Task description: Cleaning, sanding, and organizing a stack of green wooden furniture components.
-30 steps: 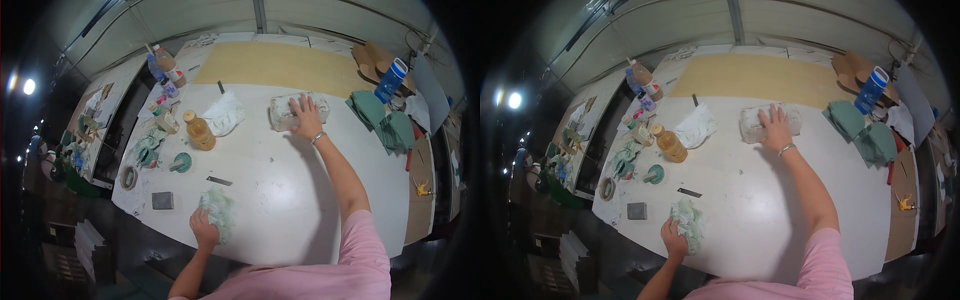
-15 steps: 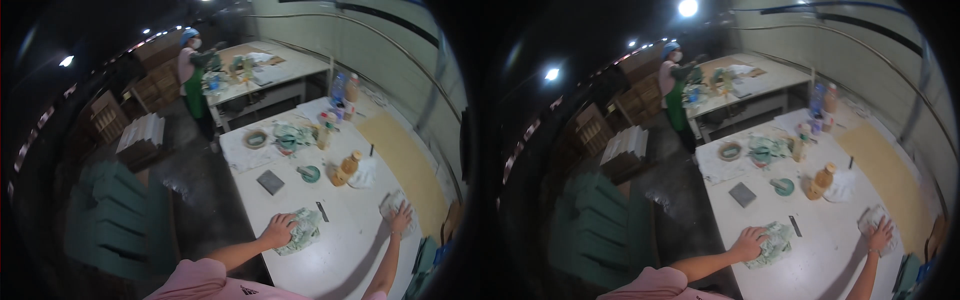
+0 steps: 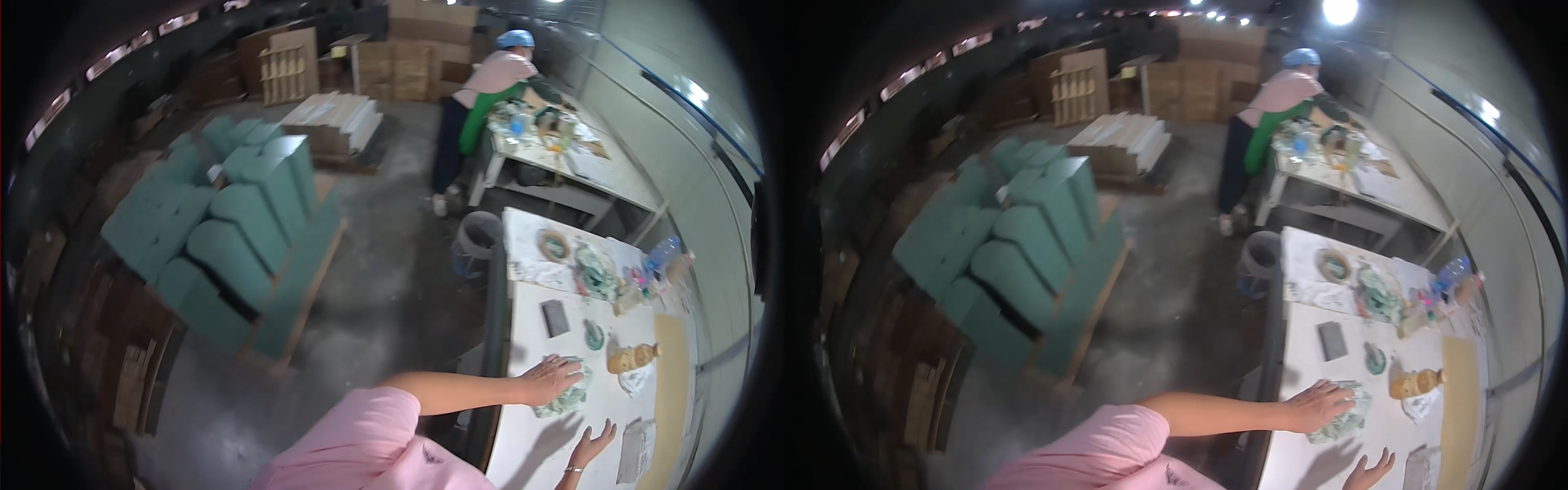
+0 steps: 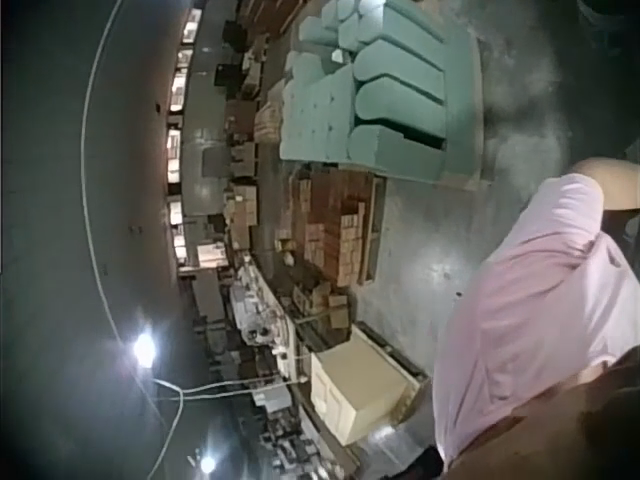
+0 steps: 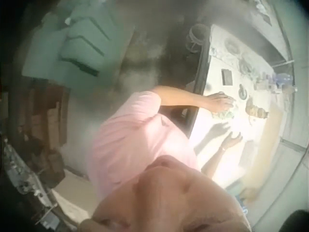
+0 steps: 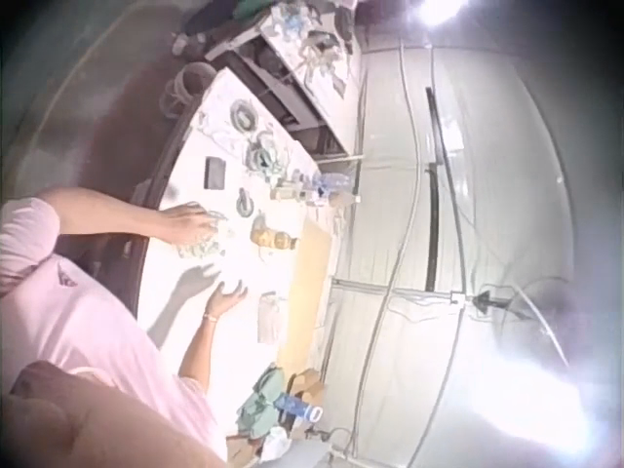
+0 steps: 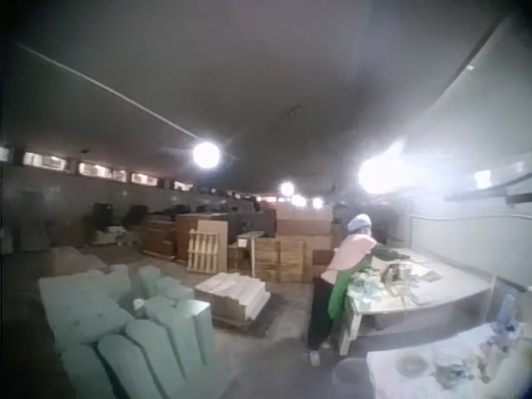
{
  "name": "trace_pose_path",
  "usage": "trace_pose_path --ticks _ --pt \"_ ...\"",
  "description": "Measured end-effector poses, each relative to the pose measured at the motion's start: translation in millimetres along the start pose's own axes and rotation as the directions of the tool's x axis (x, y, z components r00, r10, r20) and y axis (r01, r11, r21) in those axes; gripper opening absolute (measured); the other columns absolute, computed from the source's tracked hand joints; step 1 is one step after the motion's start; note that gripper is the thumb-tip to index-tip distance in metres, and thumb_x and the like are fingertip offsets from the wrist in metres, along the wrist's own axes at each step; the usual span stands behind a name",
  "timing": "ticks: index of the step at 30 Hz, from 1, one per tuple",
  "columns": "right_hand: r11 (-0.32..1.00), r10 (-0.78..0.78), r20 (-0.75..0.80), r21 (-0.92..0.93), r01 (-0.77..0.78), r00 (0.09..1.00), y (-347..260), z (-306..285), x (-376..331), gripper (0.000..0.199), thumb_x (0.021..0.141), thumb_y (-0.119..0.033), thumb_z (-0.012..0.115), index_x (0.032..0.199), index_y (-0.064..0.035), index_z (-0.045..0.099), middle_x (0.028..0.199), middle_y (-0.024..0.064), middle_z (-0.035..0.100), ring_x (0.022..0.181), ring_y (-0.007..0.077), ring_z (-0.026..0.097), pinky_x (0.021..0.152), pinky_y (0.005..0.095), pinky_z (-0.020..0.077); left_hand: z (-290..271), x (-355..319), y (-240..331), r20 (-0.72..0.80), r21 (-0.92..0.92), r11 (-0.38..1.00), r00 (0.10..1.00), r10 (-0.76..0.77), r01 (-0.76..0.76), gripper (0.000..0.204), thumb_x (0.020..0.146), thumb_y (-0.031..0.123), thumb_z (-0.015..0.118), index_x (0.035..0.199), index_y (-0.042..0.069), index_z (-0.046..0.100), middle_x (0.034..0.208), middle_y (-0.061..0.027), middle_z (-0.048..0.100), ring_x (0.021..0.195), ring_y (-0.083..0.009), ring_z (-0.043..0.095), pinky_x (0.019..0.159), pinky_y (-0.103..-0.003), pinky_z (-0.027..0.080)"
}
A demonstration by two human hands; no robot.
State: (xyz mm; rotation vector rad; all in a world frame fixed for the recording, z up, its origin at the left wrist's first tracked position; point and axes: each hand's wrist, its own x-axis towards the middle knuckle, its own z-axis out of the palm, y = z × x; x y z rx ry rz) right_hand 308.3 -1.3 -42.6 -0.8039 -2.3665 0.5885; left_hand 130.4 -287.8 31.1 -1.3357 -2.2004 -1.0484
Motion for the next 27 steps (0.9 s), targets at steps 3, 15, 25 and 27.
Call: trace_pose_path --ticks 3,15,25,27 --pt "0.992 -0.121 -0.018 0.020 0.121 0.993 -94.2 4.0 -61.1 0.052 0.082 0.006 0.054 0.133 -0.0010 0.047 0.147 0.0132 0.035 0.132 0.0313 0.040 0.102 0.0438 0.0372 -60.6 -85.9 -18.3 0.229 -0.292 0.945 0.970 -0.082 0.149 0.037 0.082 0.009 0.061 0.118 0.003 0.054 0.113 -0.0146 0.058 0.104 -0.0337 0.059 0.089 -0.043 0.047" --pt "0.792 -0.442 0.705 0.597 -0.129 0.555 -383.6 174.2 -244.2 0.023 0.081 0.004 0.061 0.104 0.0039 0.064 0.095 0.0064 0.066 0.088 0.0138 0.062 0.079 0.0256 0.0489 -262.4 -785.1 -38.2 -0.054 0.237 -0.053 -0.041 -0.998 0.970 0.016 0.080 0.014 0.060 0.080 0.001 0.068 0.079 -0.0106 0.064 0.076 -0.0236 0.061 0.065 -0.042 0.048" --pt "0.936 -0.345 0.904 0.311 -0.166 -0.252 -611.9 357.4 -364.1 0.030 0.085 -0.018 0.063 0.109 -0.0001 0.067 0.095 0.0048 0.067 0.091 0.0138 0.061 0.079 0.0295 0.0487 -373.3 -703.7 -67.8 -0.090 -0.980 -0.084 -0.785 -0.613 0.179 0.019 0.088 0.027 0.060 0.097 0.010 0.061 0.091 -0.0048 0.066 0.085 -0.0171 0.063 0.075 -0.034 0.049" --pt "0.950 -0.304 0.872 0.245 -0.196 -0.383 -640.5 394.4 -397.8 0.035 0.086 -0.024 0.064 0.113 -0.0004 0.065 0.102 0.0055 0.066 0.101 0.0145 0.059 0.087 0.0316 0.0462 -374.7 -691.8 -75.4 -0.040 -0.995 -0.051 -0.810 -0.585 0.086 0.022 0.088 0.029 0.060 0.098 0.010 0.061 0.093 -0.0048 0.066 0.086 -0.0175 0.063 0.077 -0.035 0.049"
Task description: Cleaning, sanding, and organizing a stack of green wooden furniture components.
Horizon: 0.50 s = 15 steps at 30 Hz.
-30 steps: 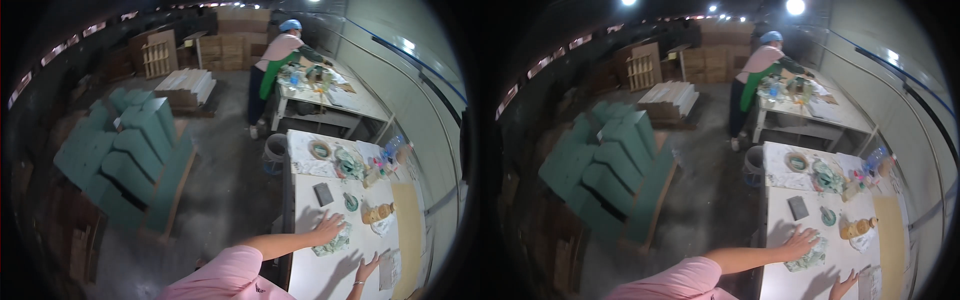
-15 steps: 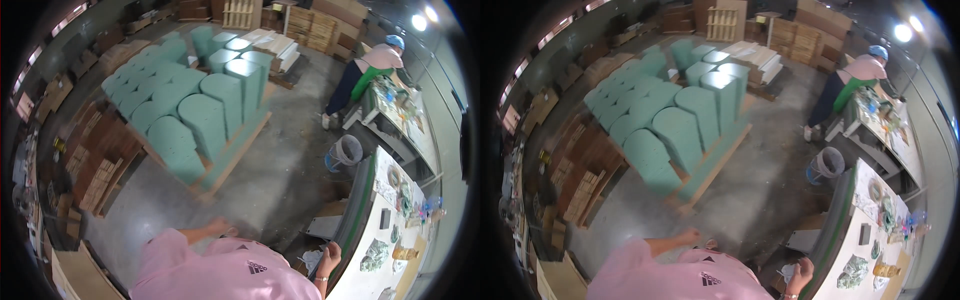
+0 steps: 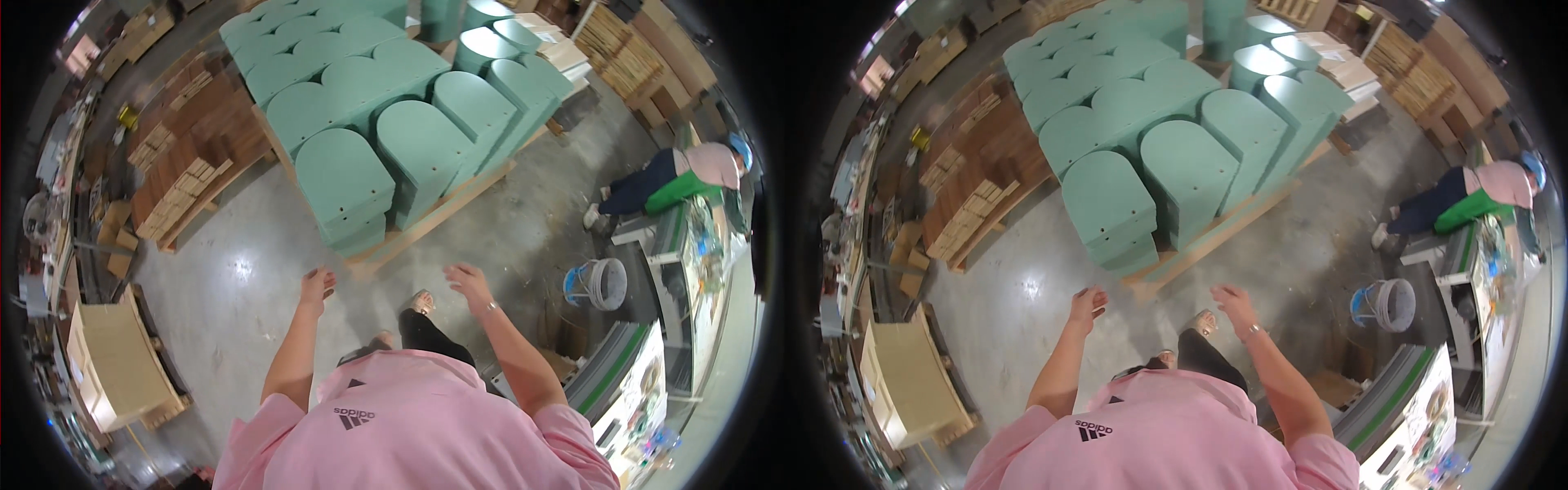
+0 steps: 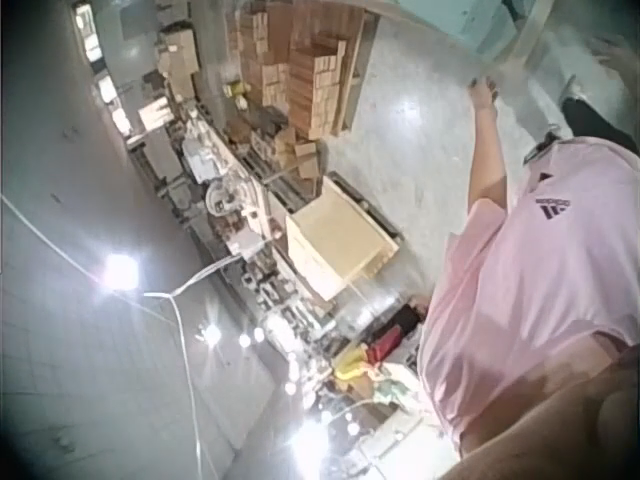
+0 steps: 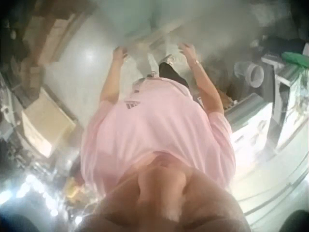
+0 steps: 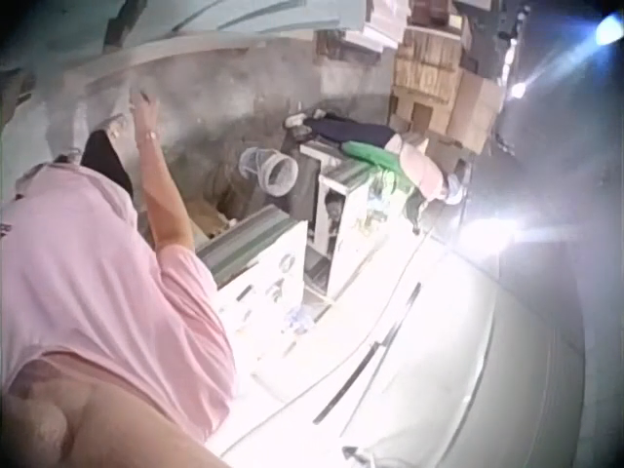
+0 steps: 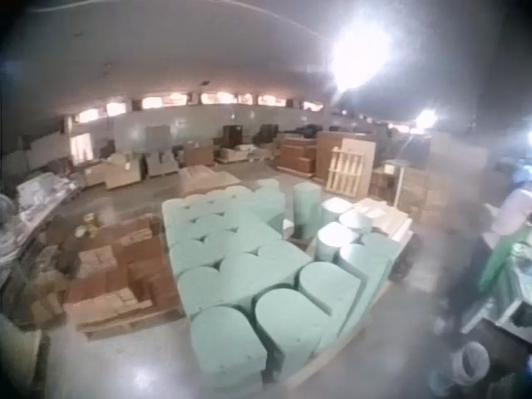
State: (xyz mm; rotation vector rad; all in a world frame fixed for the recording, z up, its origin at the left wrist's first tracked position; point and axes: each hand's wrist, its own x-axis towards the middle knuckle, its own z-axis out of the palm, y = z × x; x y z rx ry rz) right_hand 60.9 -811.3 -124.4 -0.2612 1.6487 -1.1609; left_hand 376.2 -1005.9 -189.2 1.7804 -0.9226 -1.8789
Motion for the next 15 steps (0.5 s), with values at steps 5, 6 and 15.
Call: trace_pose_path --ticks 5,6,15 --pt "0.993 0.107 0.159 0.036 -0.114 0.982 -27.9 62.7 96.2 0.051 0.094 -0.040 0.052 0.133 -0.0060 0.051 0.131 0.0061 0.055 0.125 0.0191 0.047 0.105 0.0364 0.0330 6.7 6.8 34.0 -0.002 -0.118 0.993 1.000 0.021 -0.021 0.044 0.090 0.040 0.057 0.115 0.004 0.058 0.104 -0.0076 0.065 0.098 -0.0190 0.060 0.084 -0.037 0.045" --pt "0.992 0.120 0.178 0.025 -0.126 0.977 -32.4 76.0 103.4 0.056 0.095 -0.044 0.049 0.138 -0.0072 0.046 0.139 0.0059 0.050 0.132 0.0194 0.041 0.110 0.0371 0.0280 5.3 11.6 39.2 -0.008 -0.118 0.993 1.000 0.007 -0.008 0.044 0.090 0.040 0.057 0.115 0.004 0.058 0.104 -0.0076 0.065 0.098 -0.0190 0.060 0.084 -0.037 0.045" --pt "0.869 0.060 0.213 0.470 -0.156 0.975 -27.9 126.8 133.4 0.070 0.098 -0.052 0.037 0.150 -0.0073 0.024 0.156 0.0039 0.026 0.143 0.0204 0.025 0.118 0.0339 0.0141 19.9 36.1 104.2 0.352 -0.435 0.890 0.885 0.306 -0.135 0.059 0.099 0.047 0.043 0.137 0.002 0.045 0.136 -0.0103 0.051 0.125 -0.0218 0.046 0.107 -0.035 0.032"
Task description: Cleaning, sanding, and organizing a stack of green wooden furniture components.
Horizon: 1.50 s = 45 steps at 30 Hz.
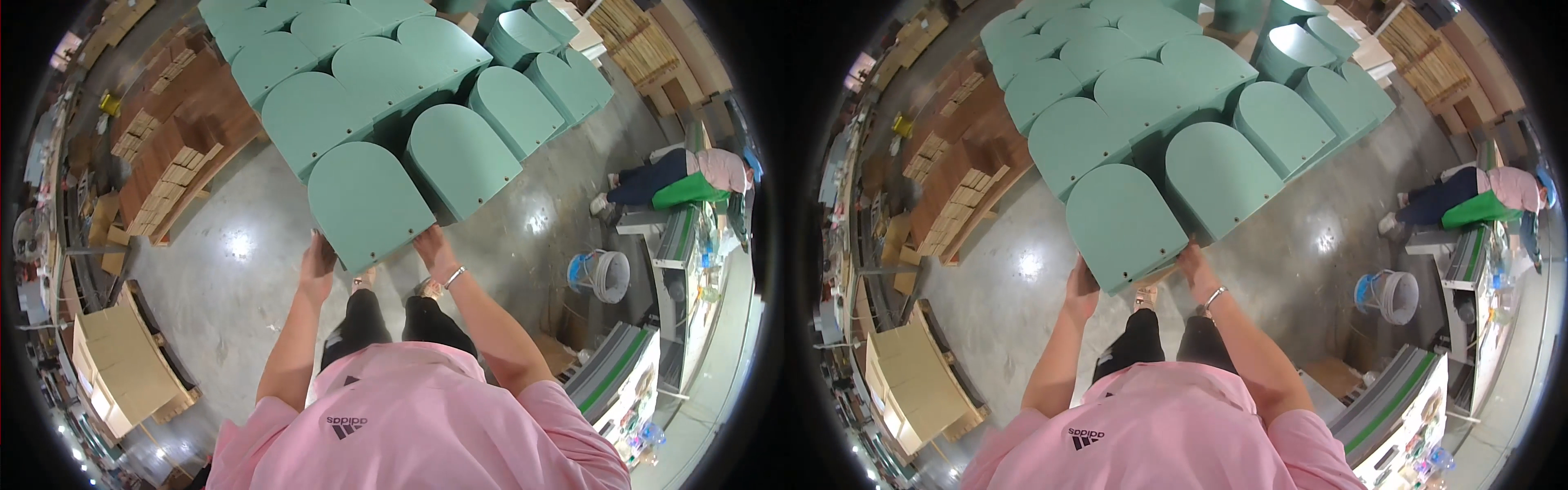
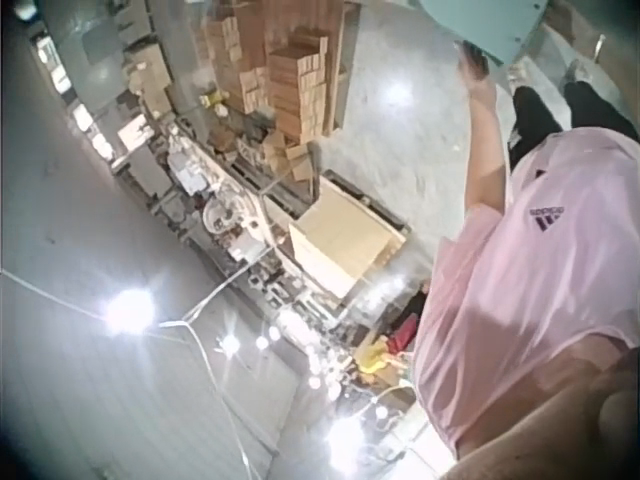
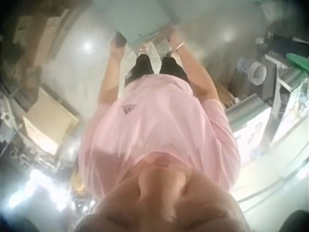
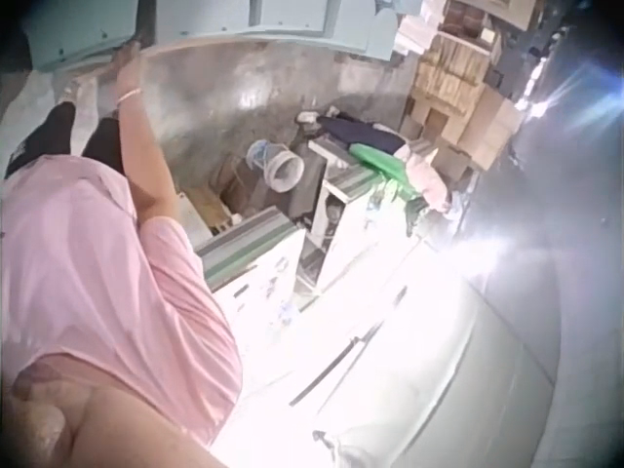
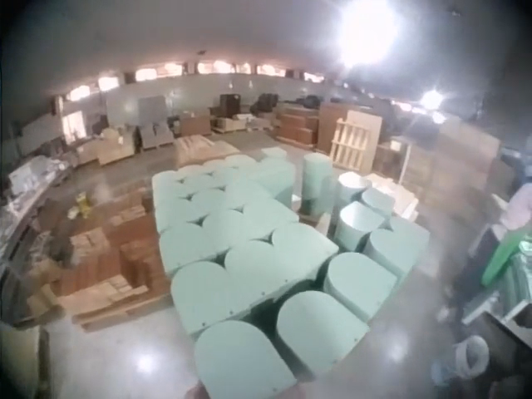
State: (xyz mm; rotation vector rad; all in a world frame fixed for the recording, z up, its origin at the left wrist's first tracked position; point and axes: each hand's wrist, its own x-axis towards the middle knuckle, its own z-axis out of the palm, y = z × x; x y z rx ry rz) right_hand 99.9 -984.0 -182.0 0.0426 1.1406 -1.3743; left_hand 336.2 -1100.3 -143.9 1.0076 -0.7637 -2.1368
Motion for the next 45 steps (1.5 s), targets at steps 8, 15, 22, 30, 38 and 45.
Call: trace_pose_path --ticks 8,15,22,30,38,45 --pt "0.973 -0.094 -0.002 -0.214 0.092 0.996 10.0 24.3 -25.1 0.052 0.102 -0.034 0.032 0.146 -0.0074 0.034 0.151 0.0031 0.036 0.138 0.0181 0.035 0.114 0.0349 0.0257 16.7 21.4 26.6 -0.035 -0.047 0.961 0.961 -0.273 0.271 0.048 0.101 0.037 0.041 0.135 0.004 0.045 0.131 -0.0063 0.052 0.120 -0.0198 0.049 0.100 -0.034 0.040" --pt "0.990 -0.111 -0.202 0.057 0.125 0.973 37.6 23.4 -29.6 0.048 0.100 -0.029 0.031 0.141 -0.0071 0.042 0.146 0.0042 0.043 0.135 0.0170 0.038 0.110 0.0368 0.0300 -17.3 43.0 19.8 0.012 0.103 0.951 0.956 -0.295 0.292 0.046 0.100 0.034 0.041 0.132 0.002 0.048 0.125 -0.0073 0.056 0.113 -0.0192 0.054 0.095 -0.034 0.044" --pt "0.992 -0.098 -0.339 0.040 0.118 0.936 40.8 30.4 -19.9 0.054 0.095 -0.035 0.041 0.141 -0.0075 0.040 0.145 0.0064 0.042 0.131 0.0272 0.040 0.105 0.0446 0.0335 -16.3 67.9 28.6 -0.259 0.316 0.906 0.944 -0.203 0.282 0.038 0.100 0.024 0.043 0.126 0.000 0.055 0.115 -0.0068 0.062 0.110 -0.0188 0.056 0.098 -0.031 0.040" --pt "0.923 0.029 -0.347 0.369 0.108 0.938 44.9 60.6 -18.6 0.070 0.089 -0.054 0.048 0.143 -0.0107 0.036 0.148 0.0114 0.035 0.130 0.0413 0.036 0.101 0.0583 0.0353 -28.4 89.4 32.7 0.022 0.593 0.804 0.998 -0.053 0.030 0.036 0.096 0.017 0.050 0.125 -0.005 0.055 0.114 -0.0103 0.063 0.106 -0.0175 0.056 0.094 -0.030 0.043" --pt "0.818 0.021 -0.234 0.562 0.118 0.972 34.7 96.6 -20.6 0.060 0.091 -0.053 0.046 0.133 -0.0101 0.047 0.135 0.0088 0.049 0.122 0.0310 0.047 0.099 0.0530 0.0376 -10.4 90.4 62.3 0.094 0.684 0.722 0.968 -0.231 0.106 0.039 0.096 0.005 0.040 0.133 -0.003 0.050 0.126 -0.0121 0.060 0.116 -0.0182 0.052 0.101 -0.028 0.037" --pt "0.840 -0.008 -0.309 0.514 0.174 0.951 32.7 84.8 -18.4 0.054 0.095 -0.053 0.042 0.126 -0.0109 0.053 0.123 0.0066 0.057 0.111 0.0254 0.055 0.093 0.0385 0.0441 -25.7 72.9 63.2 0.017 0.584 0.772 0.946 -0.323 0.252 0.045 0.097 0.021 0.044 0.134 -0.004 0.048 0.129 -0.0140 0.057 0.119 -0.0227 0.051 0.103 -0.035 0.037"
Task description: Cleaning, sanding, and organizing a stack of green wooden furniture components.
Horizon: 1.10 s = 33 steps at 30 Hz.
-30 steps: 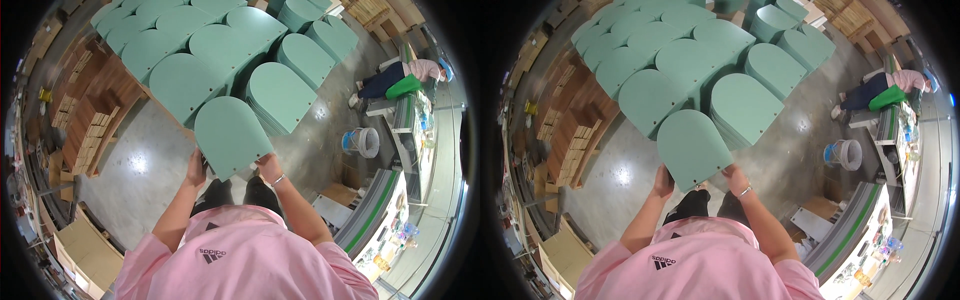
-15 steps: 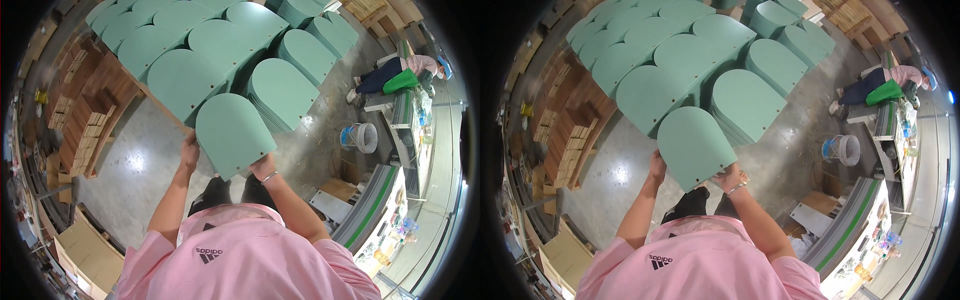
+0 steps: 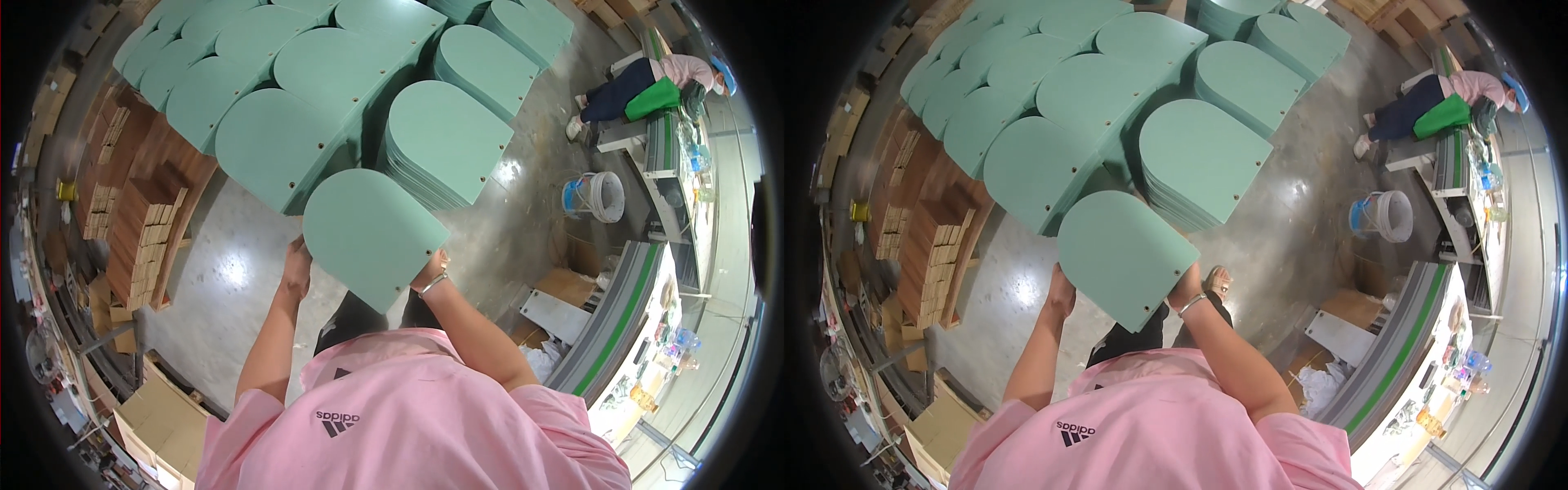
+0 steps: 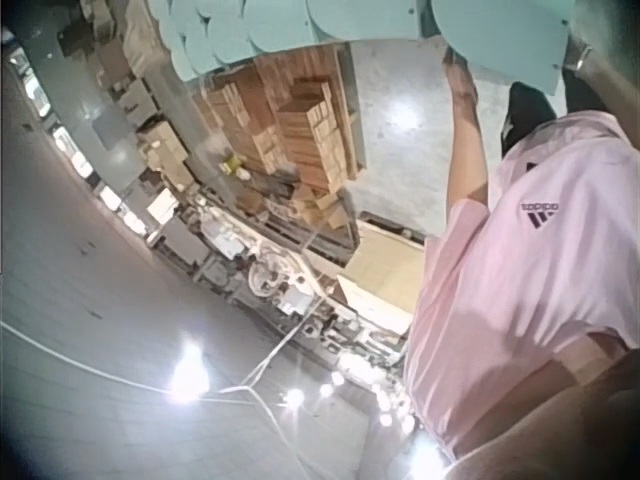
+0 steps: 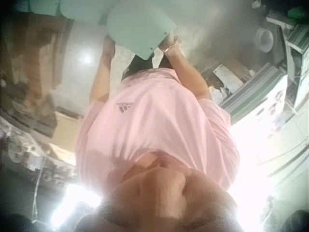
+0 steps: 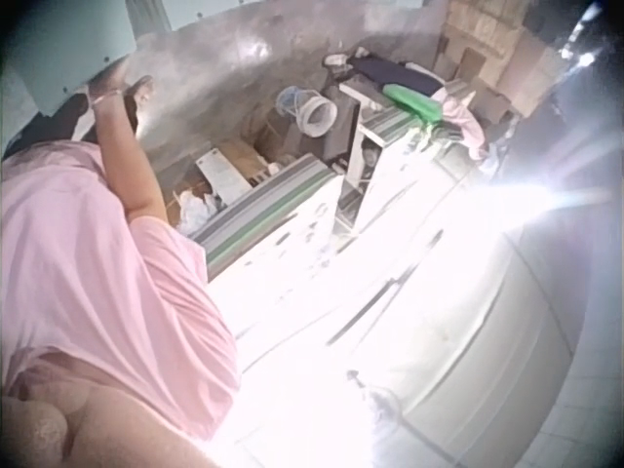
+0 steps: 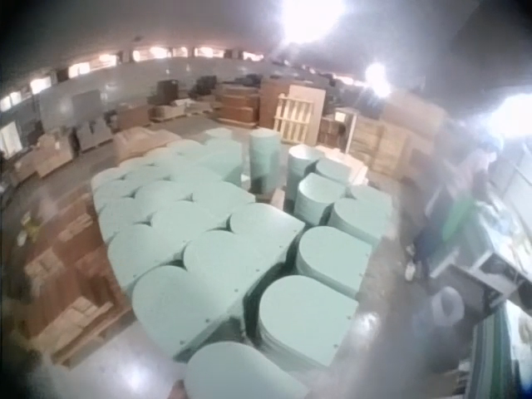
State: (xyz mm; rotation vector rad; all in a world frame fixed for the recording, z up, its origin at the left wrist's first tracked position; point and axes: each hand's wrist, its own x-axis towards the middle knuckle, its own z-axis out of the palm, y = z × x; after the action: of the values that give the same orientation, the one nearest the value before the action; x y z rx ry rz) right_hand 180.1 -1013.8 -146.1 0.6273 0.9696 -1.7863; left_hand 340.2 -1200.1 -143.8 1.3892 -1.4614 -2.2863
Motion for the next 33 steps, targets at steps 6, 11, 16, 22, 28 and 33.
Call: trace_pose_path --ticks 6,11,16,22,28,33 --pt "0.997 -0.007 -0.133 0.081 0.018 0.991 -4.9 7.9 -9.1 0.063 0.097 -0.060 0.030 0.129 -0.0089 0.050 0.124 0.0087 0.057 0.114 0.0257 0.054 0.099 0.0392 0.0432 12.5 -1.5 -1.3 0.026 -0.274 0.962 1.000 0.009 -0.002 0.054 0.095 0.032 0.051 0.137 0.000 0.044 0.129 -0.0116 0.055 0.119 -0.0229 0.051 0.101 -0.033 0.039" --pt "0.979 0.030 0.003 0.202 -0.030 1.000 23.3 -23.6 23.0 0.063 0.098 -0.059 0.028 0.130 -0.0094 0.050 0.122 0.0095 0.058 0.111 0.0254 0.056 0.097 0.0392 0.0456 -28.4 29.7 -41.5 0.197 -0.233 0.972 0.980 0.004 0.042 0.056 0.094 0.037 0.053 0.136 0.001 0.044 0.129 -0.0105 0.053 0.121 -0.0215 0.048 0.099 -0.033 0.041" --pt "0.983 0.014 0.138 0.179 -0.039 0.990 18.1 -19.8 18.1 0.065 0.095 -0.063 0.033 0.130 -0.0102 0.050 0.120 0.0095 0.059 0.108 0.0245 0.058 0.095 0.0397 0.0473 -33.6 9.2 -50.1 0.252 -0.086 0.967 0.934 0.254 -0.240 0.054 0.095 0.036 0.050 0.136 0.001 0.044 0.126 -0.0104 0.055 0.115 -0.0217 0.053 0.094 -0.032 0.046" --pt "0.985 0.086 -0.043 0.154 -0.078 0.995 16.3 -27.8 7.0 0.057 0.098 -0.056 0.035 0.127 -0.0100 0.054 0.118 0.0064 0.060 0.104 0.0227 0.059 0.090 0.0364 0.0491 -35.4 20.7 -41.0 0.234 -0.168 0.986 0.972 0.021 0.020 0.052 0.096 0.033 0.052 0.136 0.002 0.045 0.126 -0.0097 0.057 0.110 -0.0186 0.058 0.088 -0.031 0.051" --pt "0.994 0.104 -0.002 0.032 -0.103 0.995 26.8 -29.2 6.8 0.079 0.084 -0.071 0.050 0.139 -0.0146 0.045 0.127 0.0115 0.050 0.117 0.0236 0.048 0.098 0.0406 0.0433 -43.2 41.4 -31.3 0.405 0.065 0.962 0.888 0.218 -0.266 0.046 0.095 0.029 0.056 0.131 0.002 0.051 0.121 -0.0092 0.060 0.107 -0.0177 0.059 0.087 -0.030 0.052" --pt "0.986 0.052 -0.006 0.158 -0.051 0.999 14.0 -7.9 4.3 0.057 0.088 -0.054 0.052 0.121 -0.0080 0.056 0.107 0.0099 0.061 0.093 0.0210 0.060 0.082 0.0349 0.0510 -36.3 41.3 -17.0 0.436 0.042 0.992 0.896 0.088 -0.118 0.045 0.095 0.028 0.056 0.131 0.002 0.052 0.121 -0.0091 0.060 0.106 -0.0177 0.060 0.087 -0.030 0.052"
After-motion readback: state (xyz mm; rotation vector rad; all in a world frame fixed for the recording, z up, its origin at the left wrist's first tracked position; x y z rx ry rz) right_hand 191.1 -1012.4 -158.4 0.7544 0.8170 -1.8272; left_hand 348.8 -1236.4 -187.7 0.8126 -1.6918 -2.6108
